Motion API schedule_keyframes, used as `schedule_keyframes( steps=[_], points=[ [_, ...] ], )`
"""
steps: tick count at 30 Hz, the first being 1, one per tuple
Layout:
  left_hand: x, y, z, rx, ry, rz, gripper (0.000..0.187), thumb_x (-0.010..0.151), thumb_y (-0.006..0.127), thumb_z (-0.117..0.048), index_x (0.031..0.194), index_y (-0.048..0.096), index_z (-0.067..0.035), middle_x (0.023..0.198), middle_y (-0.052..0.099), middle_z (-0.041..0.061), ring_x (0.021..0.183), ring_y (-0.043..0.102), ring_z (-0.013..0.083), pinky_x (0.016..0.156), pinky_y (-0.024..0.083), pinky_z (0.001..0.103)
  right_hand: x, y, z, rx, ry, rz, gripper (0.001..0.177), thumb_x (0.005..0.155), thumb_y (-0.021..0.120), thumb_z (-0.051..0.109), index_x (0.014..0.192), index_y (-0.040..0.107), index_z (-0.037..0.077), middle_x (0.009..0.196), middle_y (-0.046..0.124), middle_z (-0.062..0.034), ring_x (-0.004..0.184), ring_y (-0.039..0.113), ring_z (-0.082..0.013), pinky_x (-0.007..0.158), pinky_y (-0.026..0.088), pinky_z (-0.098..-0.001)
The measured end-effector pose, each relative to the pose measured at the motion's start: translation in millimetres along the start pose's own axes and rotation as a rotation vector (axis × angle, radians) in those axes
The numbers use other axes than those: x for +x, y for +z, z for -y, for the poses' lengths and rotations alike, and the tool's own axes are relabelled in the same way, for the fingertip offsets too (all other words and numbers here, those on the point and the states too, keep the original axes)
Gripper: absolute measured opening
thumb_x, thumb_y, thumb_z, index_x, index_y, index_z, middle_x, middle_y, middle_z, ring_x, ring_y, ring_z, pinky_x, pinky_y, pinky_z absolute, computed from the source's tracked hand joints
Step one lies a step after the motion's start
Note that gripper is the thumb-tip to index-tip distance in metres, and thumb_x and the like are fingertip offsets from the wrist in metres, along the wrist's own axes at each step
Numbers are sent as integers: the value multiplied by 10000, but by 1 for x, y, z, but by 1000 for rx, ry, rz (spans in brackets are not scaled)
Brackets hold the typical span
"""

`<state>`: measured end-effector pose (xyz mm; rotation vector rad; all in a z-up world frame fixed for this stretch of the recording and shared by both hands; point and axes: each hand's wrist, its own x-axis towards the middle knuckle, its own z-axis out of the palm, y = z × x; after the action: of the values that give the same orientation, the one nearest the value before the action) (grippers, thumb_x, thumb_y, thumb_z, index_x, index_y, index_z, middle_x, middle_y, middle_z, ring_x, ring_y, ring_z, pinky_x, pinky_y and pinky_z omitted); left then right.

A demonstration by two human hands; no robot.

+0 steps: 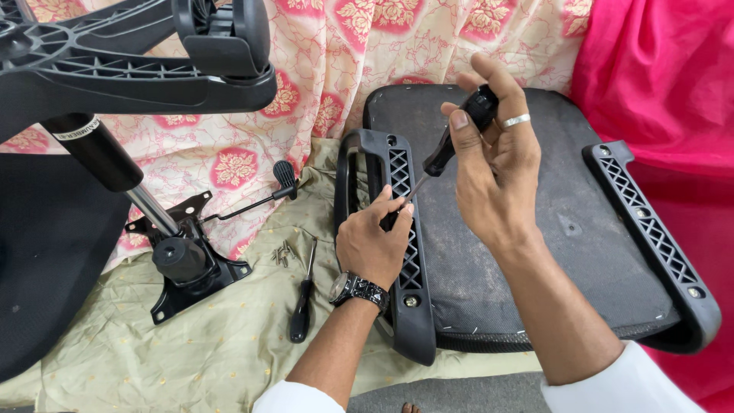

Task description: The person uses a screwdriver to remove screws from the armrests of an office chair. They unscrew fasteners on both sides, detach the armrests, and place them aside on the floor.

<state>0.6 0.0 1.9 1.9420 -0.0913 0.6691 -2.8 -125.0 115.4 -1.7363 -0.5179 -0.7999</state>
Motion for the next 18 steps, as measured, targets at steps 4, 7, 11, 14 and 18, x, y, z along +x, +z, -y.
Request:
schedule_keyframes(
  steps=[4, 7, 11, 14, 18],
  points=[
    [-1, -2, -4, 14, -34, 20, 223, 829, 745, -310, 968, 814, -150, 1207, 733, 60, 919, 750, 282, 827, 583, 371, 0, -2, 3, -215, -119, -42, 408, 1061, 773, 76, 1429, 600, 35, 1254, 525, -68, 1048, 612, -83, 837, 589, -215],
    [0, -4, -4, 23, -40, 36, 235, 835, 737, -313, 988, 809, -149, 1229, 723, 55, 922, 748, 280, 832, 582, 371, 3, -1, 2, -166, -147, -54, 454, 1024, 822, 75, 1431, 626, 32, 1197, 533, -42, 1022, 618, -79, 878, 619, -209],
    [1, -2, -2, 22, -61, 45, 219, 835, 735, -316, 964, 807, -154, 1229, 723, 52, 914, 755, 268, 838, 584, 364, 3, 1, 1, -7, -75, -62, 493, 989, 785, 81, 1435, 577, 49, 1218, 652, -46, 1046, 681, -65, 947, 637, -197],
    [-1, 0, 0, 24, -14, 13, 205, 840, 742, -316, 940, 806, -149, 1215, 733, 61, 926, 754, 273, 847, 583, 372, -1, 4, 4, 97, 30, -66, 465, 982, 726, 107, 1415, 559, 76, 1289, 679, -38, 1087, 690, -38, 966, 608, -162],
    [-1, 1, 2, 35, -17, 20, 208, 830, 747, -315, 945, 808, -152, 1206, 736, 68, 918, 747, 282, 837, 580, 384, -3, 6, 9, 30, -89, -2, 319, 1131, 721, 50, 1428, 603, 51, 1291, 654, -49, 1038, 648, -54, 897, 596, -181]
  ],
)
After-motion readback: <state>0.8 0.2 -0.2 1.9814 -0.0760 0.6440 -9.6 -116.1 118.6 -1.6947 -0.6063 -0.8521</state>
